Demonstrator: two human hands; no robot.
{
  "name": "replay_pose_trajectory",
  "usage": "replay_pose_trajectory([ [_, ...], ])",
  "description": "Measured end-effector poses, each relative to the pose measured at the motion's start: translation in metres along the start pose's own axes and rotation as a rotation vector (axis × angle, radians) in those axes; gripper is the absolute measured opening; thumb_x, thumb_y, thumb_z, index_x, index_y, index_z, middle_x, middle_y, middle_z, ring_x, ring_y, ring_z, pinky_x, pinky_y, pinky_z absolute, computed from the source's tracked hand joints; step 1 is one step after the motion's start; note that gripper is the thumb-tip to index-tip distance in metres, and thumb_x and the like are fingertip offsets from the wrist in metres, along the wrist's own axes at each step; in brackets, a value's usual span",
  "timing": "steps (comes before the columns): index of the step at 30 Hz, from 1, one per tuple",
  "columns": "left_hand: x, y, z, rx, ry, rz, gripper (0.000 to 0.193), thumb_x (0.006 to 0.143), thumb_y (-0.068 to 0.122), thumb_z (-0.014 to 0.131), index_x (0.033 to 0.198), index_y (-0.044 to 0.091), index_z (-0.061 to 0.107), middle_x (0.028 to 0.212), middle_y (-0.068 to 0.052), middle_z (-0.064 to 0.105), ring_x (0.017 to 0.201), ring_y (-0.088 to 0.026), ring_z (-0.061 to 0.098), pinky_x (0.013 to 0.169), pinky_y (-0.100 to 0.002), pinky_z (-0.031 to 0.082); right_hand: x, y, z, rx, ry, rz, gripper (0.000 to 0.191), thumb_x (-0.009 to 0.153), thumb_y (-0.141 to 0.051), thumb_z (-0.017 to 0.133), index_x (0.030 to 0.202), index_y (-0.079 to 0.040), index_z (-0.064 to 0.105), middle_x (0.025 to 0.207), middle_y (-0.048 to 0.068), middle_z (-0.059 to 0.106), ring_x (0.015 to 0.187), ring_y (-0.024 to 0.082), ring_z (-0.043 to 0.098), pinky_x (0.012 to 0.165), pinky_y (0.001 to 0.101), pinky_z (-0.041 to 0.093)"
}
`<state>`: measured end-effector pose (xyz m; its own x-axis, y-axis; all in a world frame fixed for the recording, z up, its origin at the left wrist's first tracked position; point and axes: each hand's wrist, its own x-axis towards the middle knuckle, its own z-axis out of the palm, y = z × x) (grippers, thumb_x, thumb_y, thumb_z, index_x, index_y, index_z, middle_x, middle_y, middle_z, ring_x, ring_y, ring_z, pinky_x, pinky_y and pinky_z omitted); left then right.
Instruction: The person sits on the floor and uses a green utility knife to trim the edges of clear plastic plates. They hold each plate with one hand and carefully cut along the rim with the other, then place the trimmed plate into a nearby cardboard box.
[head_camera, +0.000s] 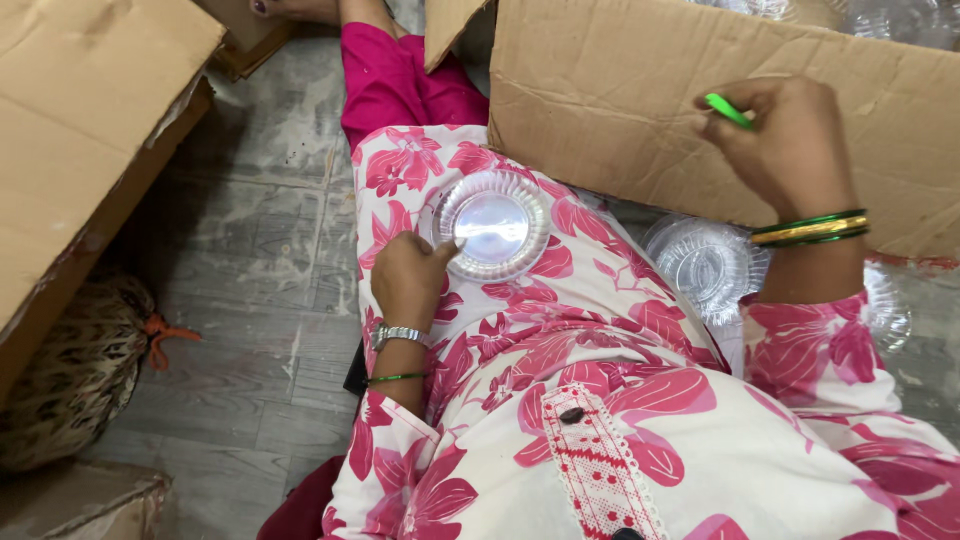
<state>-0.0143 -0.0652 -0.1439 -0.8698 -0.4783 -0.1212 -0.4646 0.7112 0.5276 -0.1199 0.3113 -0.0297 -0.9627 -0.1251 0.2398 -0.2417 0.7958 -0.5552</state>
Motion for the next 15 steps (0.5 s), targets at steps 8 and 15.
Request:
replay_pose_trajectory([
  [8, 0.014, -0.019, 0.004, -0.155, 0.137, 0.072, 0.02, 0.087, 0.023, 0.08, 0.084, 0.004, 0.077, 0.072, -0.017, 0.071, 0.064, -0.03, 0.071, 0.067, -0.041, 0.057, -0.003, -0.016, 0.007, -0.034, -0.006, -0.106, 0.02, 0.096, -0.019, 0.083, 0.112, -0.007, 0.08, 0.096, 0.017, 0.076, 0.081, 0.022, 0.073, 0.074, 0.0352, 0.055],
  [15, -0.011, 0.001, -0.067, -0.972, 0.167, -0.094, 0.016, 0.093, 0.008, 0.072, 0.086, -0.006, 0.067, 0.066, -0.006, 0.065, 0.049, -0.011, 0.061, 0.044, -0.026, 0.052, -0.006, -0.051, 0.025, 0.315, -0.034, 0.002, 0.02, 0.098, -0.015, 0.075, 0.114, -0.004, 0.078, 0.096, 0.008, 0.079, 0.084, 0.01, 0.072, 0.077, 0.0261, 0.056],
])
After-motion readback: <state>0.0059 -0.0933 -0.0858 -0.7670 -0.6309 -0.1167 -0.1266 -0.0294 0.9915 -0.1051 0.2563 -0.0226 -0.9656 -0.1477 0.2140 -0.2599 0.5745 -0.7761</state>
